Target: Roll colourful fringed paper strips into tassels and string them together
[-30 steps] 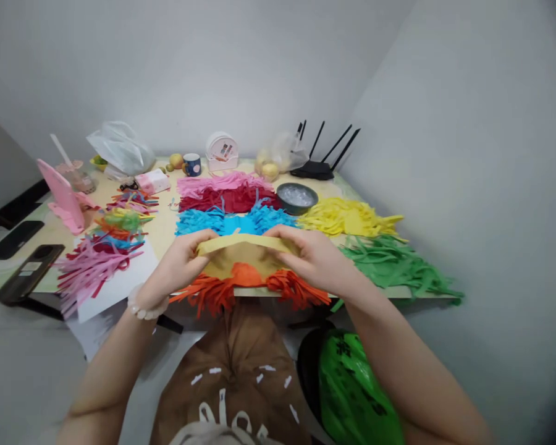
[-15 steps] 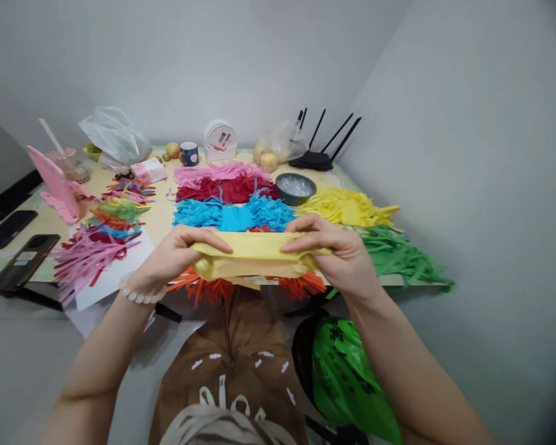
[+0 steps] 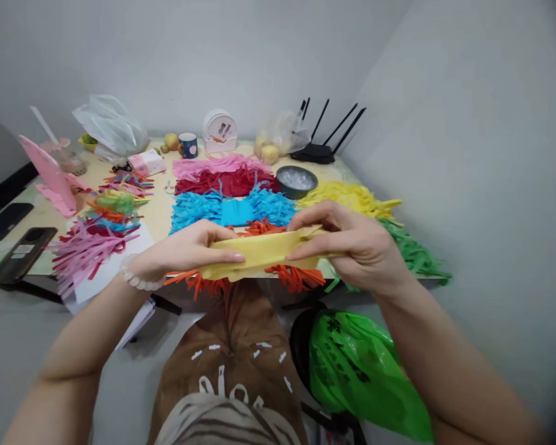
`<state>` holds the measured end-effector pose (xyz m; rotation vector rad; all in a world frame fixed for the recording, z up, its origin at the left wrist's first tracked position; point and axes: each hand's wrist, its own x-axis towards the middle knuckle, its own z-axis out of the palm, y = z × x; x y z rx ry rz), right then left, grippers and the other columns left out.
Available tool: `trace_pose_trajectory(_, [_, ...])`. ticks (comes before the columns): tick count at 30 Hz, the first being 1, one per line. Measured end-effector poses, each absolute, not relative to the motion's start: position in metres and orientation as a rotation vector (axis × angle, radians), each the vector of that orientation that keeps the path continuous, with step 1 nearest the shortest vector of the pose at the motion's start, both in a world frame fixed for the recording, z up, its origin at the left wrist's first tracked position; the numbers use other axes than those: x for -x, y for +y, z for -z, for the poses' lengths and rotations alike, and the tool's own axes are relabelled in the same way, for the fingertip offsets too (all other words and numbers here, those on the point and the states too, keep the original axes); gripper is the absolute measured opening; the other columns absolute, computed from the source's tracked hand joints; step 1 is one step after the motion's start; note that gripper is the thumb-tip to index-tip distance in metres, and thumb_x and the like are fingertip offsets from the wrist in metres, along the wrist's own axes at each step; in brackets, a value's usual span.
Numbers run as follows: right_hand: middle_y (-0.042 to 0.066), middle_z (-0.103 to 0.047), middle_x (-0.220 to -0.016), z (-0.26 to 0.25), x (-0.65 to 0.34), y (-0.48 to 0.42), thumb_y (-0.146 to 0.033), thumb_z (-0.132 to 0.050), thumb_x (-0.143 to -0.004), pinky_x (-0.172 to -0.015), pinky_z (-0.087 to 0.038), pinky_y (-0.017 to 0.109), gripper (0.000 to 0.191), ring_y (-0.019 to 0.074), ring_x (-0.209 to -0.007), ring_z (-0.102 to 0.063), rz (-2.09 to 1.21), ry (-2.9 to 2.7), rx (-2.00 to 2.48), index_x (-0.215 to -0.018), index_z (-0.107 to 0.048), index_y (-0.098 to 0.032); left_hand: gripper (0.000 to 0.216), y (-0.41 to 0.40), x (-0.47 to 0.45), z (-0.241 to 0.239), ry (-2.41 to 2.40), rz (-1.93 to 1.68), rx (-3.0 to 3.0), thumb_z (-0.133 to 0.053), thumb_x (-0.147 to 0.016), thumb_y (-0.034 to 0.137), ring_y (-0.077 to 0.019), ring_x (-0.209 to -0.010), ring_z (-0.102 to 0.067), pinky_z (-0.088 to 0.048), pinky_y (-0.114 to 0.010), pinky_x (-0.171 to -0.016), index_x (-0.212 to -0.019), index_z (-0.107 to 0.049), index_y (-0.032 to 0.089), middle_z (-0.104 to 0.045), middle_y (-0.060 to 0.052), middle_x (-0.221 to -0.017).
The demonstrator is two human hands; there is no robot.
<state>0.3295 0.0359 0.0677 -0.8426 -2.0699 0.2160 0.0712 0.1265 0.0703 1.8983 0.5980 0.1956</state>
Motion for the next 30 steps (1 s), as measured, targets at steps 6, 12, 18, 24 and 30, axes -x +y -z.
trace_pose_trajectory(6, [0.006,-0.065,-0.12,-0.09,-0.35,0.033,-0.009,-0.051,-0.088,-0.093,-0.055,0.035,0.039,0.0212,-0.112,-0.064,-0.279,-2.341,0.975,-0.111,-0.076,-0.031,0.041,0.131,-0.076,-0.069,0.673,-0.27,-2.02,-0.068,-0.08,0.047,-0.007,-0.051,-0.031,-0.023,-0.021,-0.046,-0.059,-0.064,0.012,-0.04,0.004,-0.054])
trace_pose_trajectory(12, [0.008,-0.064,-0.136,-0.101,-0.338,0.041,-0.041,-0.07,-0.085,-0.095,-0.051,0.039,0.059,0.0291,-0.118,-0.062,-0.325,-2.337,1.279,-0.14,-0.055,-0.026,0.038,0.131,-0.082,-0.07,0.735,-0.238,-2.195,-0.066,-0.08,0.046,-0.008,-0.051,-0.033,-0.023,-0.022,-0.048,-0.063,-0.067,0.012,-0.041,0.005,-0.053])
trace_pose_trajectory(18, [-0.002,-0.061,-0.061,-0.085,-0.311,0.057,-0.029,-0.064,-0.086,-0.054,-0.034,0.025,0.018,0.0122,-0.055,-0.052,-0.46,-2.331,1.588,-0.07,-0.065,-0.019,0.031,0.133,-0.081,-0.069,0.811,-0.266,-2.283,-0.069,-0.078,0.042,-0.0083,-0.052,-0.035,-0.023,-0.022,-0.048,-0.065,-0.067,0.014,-0.043,0.006,-0.054])
trace_pose_trajectory(24, [-0.001,-0.06,-0.068,-0.086,-0.314,0.054,-0.033,-0.061,-0.085,-0.058,-0.033,0.025,0.018,0.0121,-0.061,-0.05,-0.588,-2.17,1.531,-0.075,-0.063,-0.018,0.031,0.134,-0.08,-0.069,0.732,-0.319,-2.213,-0.063,-0.085,0.043,-0.0092,-0.054,-0.04,-0.028,-0.021,-0.05,-0.071,-0.064,0.015,-0.049,0.004,-0.06])
trace_pose_trajectory(30, [-0.002,-0.059,-0.062,-0.071,-0.315,0.048,-0.039,-0.061,-0.084,-0.054,-0.031,0.024,0.027,0.011,-0.056,-0.047,-0.701,-1.95,1.52,-0.068,-0.065,-0.017,0.038,0.13,-0.075,-0.062,0.749,-0.318,-2.082,-0.06,-0.086,0.046,-0.0109,-0.059,-0.047,-0.034,-0.021,-0.053,-0.068,-0.069,0.014,-0.057,0.001,-0.064])
